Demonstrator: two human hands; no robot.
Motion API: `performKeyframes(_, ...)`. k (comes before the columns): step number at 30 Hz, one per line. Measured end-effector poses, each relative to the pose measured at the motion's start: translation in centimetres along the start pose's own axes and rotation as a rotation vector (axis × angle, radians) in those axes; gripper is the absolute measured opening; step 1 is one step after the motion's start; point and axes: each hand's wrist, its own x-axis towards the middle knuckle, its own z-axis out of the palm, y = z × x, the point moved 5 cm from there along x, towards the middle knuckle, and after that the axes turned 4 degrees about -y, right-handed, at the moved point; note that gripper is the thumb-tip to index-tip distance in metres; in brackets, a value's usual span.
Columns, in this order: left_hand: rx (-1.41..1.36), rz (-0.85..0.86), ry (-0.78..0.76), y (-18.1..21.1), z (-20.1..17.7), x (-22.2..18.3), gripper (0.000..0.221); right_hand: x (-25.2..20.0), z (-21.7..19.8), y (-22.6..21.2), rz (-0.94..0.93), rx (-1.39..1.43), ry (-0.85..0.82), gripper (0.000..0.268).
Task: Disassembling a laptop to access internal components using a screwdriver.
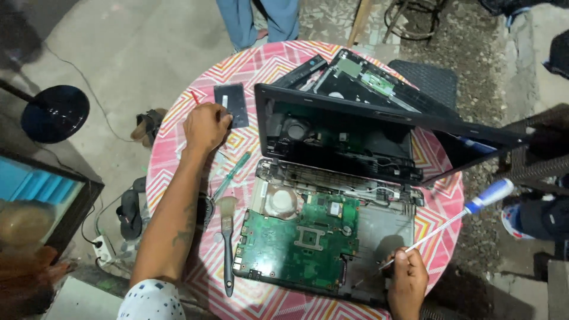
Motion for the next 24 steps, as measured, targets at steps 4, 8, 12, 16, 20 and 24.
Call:
performKeyframes(4, 0.001, 0.016, 0.048, -1.6, -0.1, -1.0, 0.030, 0.1, 0.3, -0.9, 0.010, 0.082, -0.011, 0.031)
performKeyframes(8, -0.008, 0.033, -0.008, 2.8, -2.3, -7.6, 0.033, 0.1, 0.0, 1.4, 0.125, 0.096, 0.028, 0.024)
performKeyframes(12, -0.451, 0.401, -0.161, 9.6, 0.9, -16.4, 0.011, 0.1, 0.1, 0.7, 0.018, 0.080, -0.045, 0.029)
performKeyframes(16, -0.161, 0.599, -0.412, 16.8, 5.3, -18.6, 0.034, 0.2, 0.2, -0.8, 0.007, 0.098, -0.077, 0.038)
performKeyframes(20, -0.167, 0.752, -0.348, 19.8, 7.5, -17.9, 0.046, 0.1, 0.3, -1.2, 0.015, 0.117, -0.090, 0.039)
performKeyframes(24, -0.092, 0.795, -0.360, 20.6, 8.2, -17.5, 0.036, 0.2, 0.3, -1.7, -0.005, 0.142, -0.111, 0.039)
